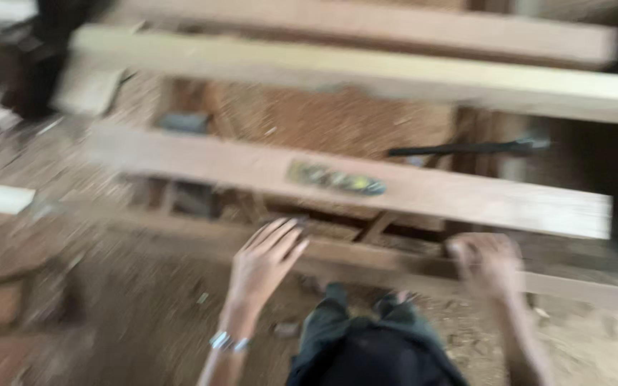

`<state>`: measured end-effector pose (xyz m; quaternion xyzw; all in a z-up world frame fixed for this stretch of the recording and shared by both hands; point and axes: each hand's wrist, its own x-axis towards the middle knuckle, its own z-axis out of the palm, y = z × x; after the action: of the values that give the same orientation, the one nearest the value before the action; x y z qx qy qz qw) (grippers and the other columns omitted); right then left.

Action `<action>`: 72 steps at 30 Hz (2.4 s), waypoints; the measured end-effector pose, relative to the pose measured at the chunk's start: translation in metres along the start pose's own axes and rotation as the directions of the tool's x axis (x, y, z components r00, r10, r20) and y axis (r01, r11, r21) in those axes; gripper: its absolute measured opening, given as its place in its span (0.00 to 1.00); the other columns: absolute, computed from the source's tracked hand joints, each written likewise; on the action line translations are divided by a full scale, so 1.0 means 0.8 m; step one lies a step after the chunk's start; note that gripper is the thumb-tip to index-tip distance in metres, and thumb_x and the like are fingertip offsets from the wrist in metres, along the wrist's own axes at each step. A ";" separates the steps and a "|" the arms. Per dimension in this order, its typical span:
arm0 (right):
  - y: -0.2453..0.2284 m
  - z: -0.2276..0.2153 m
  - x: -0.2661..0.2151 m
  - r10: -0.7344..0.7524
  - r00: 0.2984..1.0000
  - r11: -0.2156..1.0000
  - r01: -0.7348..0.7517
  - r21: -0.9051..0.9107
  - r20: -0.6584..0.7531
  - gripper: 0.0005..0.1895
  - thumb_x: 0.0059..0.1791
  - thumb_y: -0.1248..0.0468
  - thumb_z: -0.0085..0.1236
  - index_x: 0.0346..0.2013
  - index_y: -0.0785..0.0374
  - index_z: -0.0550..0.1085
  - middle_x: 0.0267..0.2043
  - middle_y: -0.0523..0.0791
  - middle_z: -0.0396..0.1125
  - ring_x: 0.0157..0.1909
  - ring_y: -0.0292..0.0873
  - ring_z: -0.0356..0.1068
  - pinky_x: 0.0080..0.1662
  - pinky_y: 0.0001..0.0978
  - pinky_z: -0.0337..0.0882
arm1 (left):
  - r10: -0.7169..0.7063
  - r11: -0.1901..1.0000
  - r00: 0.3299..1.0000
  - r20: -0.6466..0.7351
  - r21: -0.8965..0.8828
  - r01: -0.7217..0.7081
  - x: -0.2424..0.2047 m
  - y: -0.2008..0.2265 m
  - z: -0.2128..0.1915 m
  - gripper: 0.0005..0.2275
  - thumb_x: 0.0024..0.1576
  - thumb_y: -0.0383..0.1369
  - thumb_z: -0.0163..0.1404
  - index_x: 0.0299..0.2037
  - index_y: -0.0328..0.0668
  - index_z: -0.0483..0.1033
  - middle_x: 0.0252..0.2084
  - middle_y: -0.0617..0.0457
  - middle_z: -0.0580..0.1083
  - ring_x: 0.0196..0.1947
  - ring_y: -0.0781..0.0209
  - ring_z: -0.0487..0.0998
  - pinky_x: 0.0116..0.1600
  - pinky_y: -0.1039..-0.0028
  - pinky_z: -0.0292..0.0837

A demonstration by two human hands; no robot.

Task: The person sands the surfaces and edges of several wooden planks by hand using a sanding block, moving between different pieces laid across a workbench.

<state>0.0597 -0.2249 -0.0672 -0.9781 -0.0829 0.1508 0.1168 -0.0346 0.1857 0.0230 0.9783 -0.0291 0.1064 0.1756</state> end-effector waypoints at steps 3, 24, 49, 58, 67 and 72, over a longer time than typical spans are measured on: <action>-0.039 -0.007 0.016 -0.035 0.998 0.996 0.039 0.078 -0.049 0.22 0.54 0.49 0.39 0.44 0.54 0.80 0.52 0.46 0.75 0.59 0.49 0.70 0.64 0.45 0.66 | -0.070 0.995 0.989 0.132 -0.059 0.079 0.017 0.004 -0.006 0.18 0.55 0.47 0.55 0.47 0.42 0.83 0.56 0.50 0.77 0.58 0.53 0.76 0.58 0.63 0.73; -0.044 -0.019 0.015 0.008 1.000 0.971 -0.009 0.237 0.005 0.29 0.53 0.38 0.42 0.36 0.57 0.80 0.37 0.49 0.77 0.36 0.51 0.78 0.41 0.45 0.78 | -0.184 0.975 0.853 0.489 0.203 0.094 0.032 -0.023 0.038 0.12 0.55 0.31 0.48 0.49 0.43 0.73 0.55 0.54 0.75 0.57 0.54 0.76 0.54 0.62 0.79; -0.029 -0.021 0.009 -0.132 0.990 0.945 0.109 0.308 0.053 0.26 0.56 0.44 0.43 0.35 0.61 0.79 0.33 0.49 0.74 0.34 0.50 0.75 0.41 0.44 0.76 | -0.149 0.977 0.972 0.181 0.180 0.116 -0.008 -0.027 0.090 0.30 0.57 0.55 0.45 0.65 0.46 0.68 0.72 0.39 0.57 0.72 0.42 0.55 0.69 0.54 0.51; -0.064 -0.001 0.016 -0.280 0.960 0.939 0.269 0.214 0.025 0.26 0.57 0.46 0.41 0.33 0.63 0.77 0.37 0.49 0.75 0.42 0.48 0.75 0.54 0.47 0.70 | -0.229 0.942 0.891 0.391 0.321 0.101 0.019 -0.003 0.076 0.30 0.58 0.60 0.37 0.64 0.55 0.69 0.69 0.55 0.66 0.67 0.59 0.65 0.72 0.61 0.55; -0.146 0.042 0.029 -0.164 0.984 0.967 0.145 0.211 0.075 0.32 0.58 0.41 0.31 0.36 0.60 0.77 0.36 0.48 0.74 0.39 0.46 0.75 0.53 0.46 0.74 | -0.110 0.986 0.929 0.354 0.155 0.058 0.025 -0.010 0.083 0.27 0.61 0.57 0.37 0.59 0.50 0.76 0.63 0.52 0.71 0.65 0.57 0.69 0.71 0.56 0.57; -0.153 0.037 0.022 -0.061 0.996 0.980 0.046 0.192 0.072 0.33 0.57 0.39 0.31 0.35 0.59 0.77 0.33 0.47 0.74 0.36 0.46 0.74 0.47 0.45 0.77 | -0.026 0.993 0.933 0.358 0.117 -0.017 0.023 -0.015 0.075 0.27 0.59 0.56 0.39 0.60 0.51 0.74 0.67 0.48 0.67 0.67 0.51 0.66 0.69 0.50 0.56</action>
<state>0.0516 -0.0982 -0.0683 -0.9533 -0.0991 0.1927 0.2103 -0.0033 0.1760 -0.0317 0.9899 -0.0523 -0.0730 0.1094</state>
